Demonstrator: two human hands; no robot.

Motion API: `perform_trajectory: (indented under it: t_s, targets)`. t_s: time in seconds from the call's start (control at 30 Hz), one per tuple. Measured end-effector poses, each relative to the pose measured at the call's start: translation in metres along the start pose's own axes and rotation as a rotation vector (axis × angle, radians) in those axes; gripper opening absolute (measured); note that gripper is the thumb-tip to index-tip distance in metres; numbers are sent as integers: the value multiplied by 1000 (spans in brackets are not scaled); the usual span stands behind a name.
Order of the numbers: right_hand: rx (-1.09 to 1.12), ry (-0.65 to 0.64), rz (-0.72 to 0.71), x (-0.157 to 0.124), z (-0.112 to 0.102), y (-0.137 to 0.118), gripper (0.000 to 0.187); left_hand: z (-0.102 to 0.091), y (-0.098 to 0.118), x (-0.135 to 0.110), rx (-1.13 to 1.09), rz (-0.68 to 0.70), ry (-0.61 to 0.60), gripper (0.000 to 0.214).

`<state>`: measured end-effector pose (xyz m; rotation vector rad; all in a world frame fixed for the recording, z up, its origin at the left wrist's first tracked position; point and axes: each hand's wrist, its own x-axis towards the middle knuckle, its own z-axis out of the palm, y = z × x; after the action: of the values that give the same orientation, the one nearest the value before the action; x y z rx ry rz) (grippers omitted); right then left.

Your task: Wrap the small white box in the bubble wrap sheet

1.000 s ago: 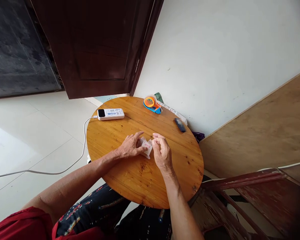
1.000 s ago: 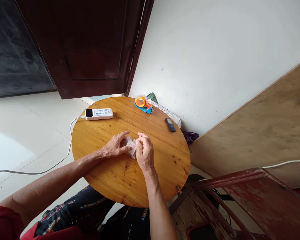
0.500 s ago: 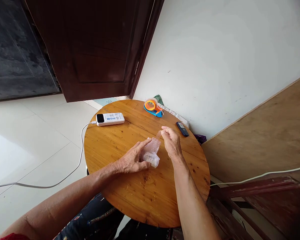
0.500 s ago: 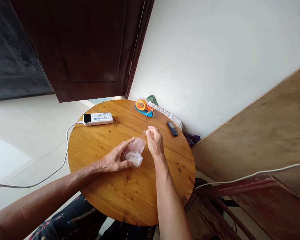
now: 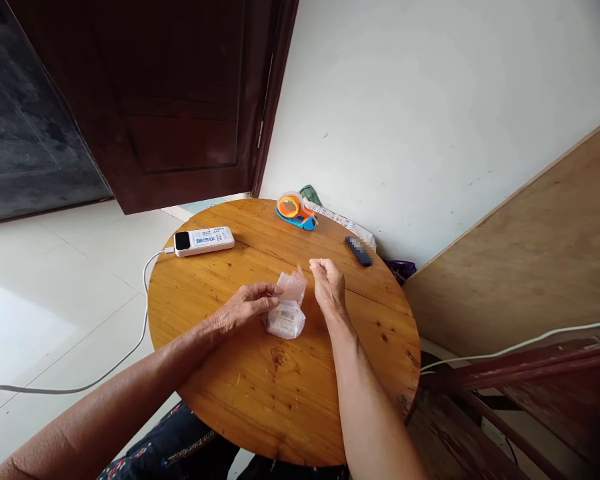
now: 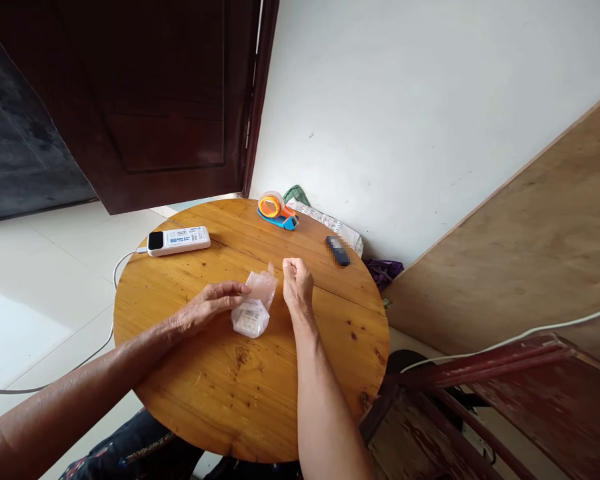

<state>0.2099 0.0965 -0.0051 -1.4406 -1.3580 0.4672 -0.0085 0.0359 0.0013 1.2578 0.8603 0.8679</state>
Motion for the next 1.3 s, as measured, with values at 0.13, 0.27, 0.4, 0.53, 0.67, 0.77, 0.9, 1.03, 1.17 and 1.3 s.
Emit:
perform_trajectory:
  t_s: [0.13, 0.27, 0.4, 0.53, 0.67, 0.77, 0.9, 1.03, 1.17, 1.3]
  targets:
    - [168, -39, 45, -6, -13, -29, 29, 2, 23, 7, 101, -60, 27, 35]
    - [233, -511, 176, -13, -26, -47, 35, 13, 34, 25, 74, -133, 179, 25]
    - [17, -615, 246, -16, -22, -44, 44, 20, 24, 39, -138, -122, 283, 33]
    - [-105, -576, 257, -18, -9, -37, 46, 23, 13, 40, -336, -88, 238, 41]
    - [-124, -513, 154, -17, -4, -33, 46, 24, 11, 39, -506, -68, 158, 40]
    - [-53, -533, 101, -14, -9, -27, 49, 19, 11, 41, -542, -48, 224, 31]
    - [-15, -433, 180, -7, -21, -20, 47, 10, 10, 46, -575, 4, 398, 26]
    - [55, -392, 328, -4, -27, -15, 43, 4, 8, 51, -571, 19, 457, 28]
    - [163, -345, 369, -5, -24, -15, 41, 0, 5, 52, -306, 5, 474, 33]
    - [351, -344, 429, -7, -19, -19, 43, -3, 10, 44, 275, 197, 579, 33]
